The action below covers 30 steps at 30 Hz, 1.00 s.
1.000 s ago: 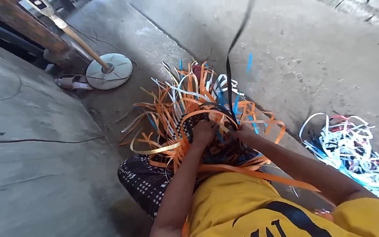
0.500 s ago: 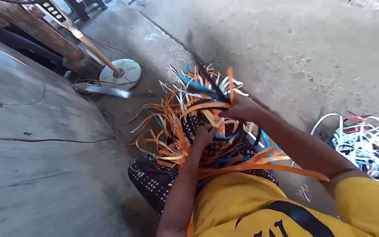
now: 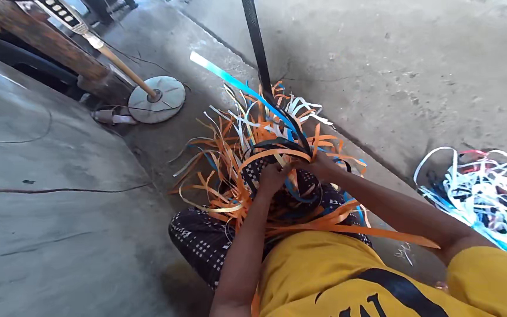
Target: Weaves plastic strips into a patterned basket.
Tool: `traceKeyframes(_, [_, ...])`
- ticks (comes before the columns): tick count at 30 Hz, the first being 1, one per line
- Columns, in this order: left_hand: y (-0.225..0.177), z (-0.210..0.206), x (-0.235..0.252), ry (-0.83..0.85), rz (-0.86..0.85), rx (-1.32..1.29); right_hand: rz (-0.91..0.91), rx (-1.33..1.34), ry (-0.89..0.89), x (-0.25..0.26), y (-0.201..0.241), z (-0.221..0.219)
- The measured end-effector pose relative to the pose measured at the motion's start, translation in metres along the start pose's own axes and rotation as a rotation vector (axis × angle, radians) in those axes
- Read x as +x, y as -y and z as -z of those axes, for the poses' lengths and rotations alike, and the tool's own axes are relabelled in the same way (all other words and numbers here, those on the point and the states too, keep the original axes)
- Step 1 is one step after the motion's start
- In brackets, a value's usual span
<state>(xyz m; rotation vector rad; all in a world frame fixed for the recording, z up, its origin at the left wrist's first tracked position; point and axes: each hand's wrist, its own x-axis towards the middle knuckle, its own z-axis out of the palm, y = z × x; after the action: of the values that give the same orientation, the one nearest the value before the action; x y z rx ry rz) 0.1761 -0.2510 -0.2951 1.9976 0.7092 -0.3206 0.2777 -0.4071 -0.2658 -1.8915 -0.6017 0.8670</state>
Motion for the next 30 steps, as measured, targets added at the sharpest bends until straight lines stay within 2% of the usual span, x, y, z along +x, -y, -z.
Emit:
traceKeyframes(4, [0.005, -0.004, 0.004, -0.045, -0.016, 0.032, 0.040, 0.013, -0.085, -0.017, 0.023, 0.008])
traceKeyframes(6, [0.006, -0.001, 0.003, -0.083, 0.011, 0.058, -0.085, -0.109, -0.094, -0.009, 0.007, 0.008])
traceKeyframes(8, [0.001, 0.001, -0.002, -0.060, 0.027, 0.123, -0.287, -0.170, 0.033, 0.004, -0.013, 0.005])
traceKeyframes(9, [-0.003, 0.001, -0.005, -0.032, 0.024, 0.169, -0.322, -0.142, 0.078, 0.009, -0.016, 0.003])
traceKeyframes(11, [-0.005, -0.003, -0.009, 0.009, -0.022, 0.234, -0.239, -0.072, 0.015, 0.015, -0.003, 0.000])
traceKeyframes(14, [0.006, -0.009, -0.008, -0.027, -0.060, 0.201, 0.080, 0.038, -0.118, 0.019, 0.028, 0.004])
traceKeyframes(16, [0.009, -0.006, -0.008, -0.067, -0.034, 0.159, 0.177, 0.035, -0.146, 0.022, 0.045, 0.006])
traceKeyframes(17, [0.007, -0.005, -0.009, -0.068, 0.002, 0.155, 0.140, -0.029, -0.138, 0.026, 0.045, 0.006])
traceKeyframes(19, [0.004, -0.004, -0.013, -0.054, 0.067, 0.143, -0.055, -0.217, -0.023, 0.041, 0.027, 0.000])
traceKeyframes(21, [0.006, -0.006, -0.014, -0.038, 0.068, 0.129, -0.208, -0.288, 0.066, 0.052, 0.005, -0.007])
traceKeyframes(24, [0.008, -0.002, -0.019, -0.118, -0.042, 0.058, -0.113, -0.104, -0.105, 0.043, 0.008, -0.010])
traceKeyframes(28, [0.005, 0.008, -0.047, -0.501, -0.312, -0.048, 0.046, 0.078, -0.242, 0.032, 0.003, -0.014])
traceKeyframes(30, [-0.006, 0.009, -0.053, -0.524, -0.411, -0.047, 0.069, 0.089, -0.246, 0.031, -0.002, -0.013])
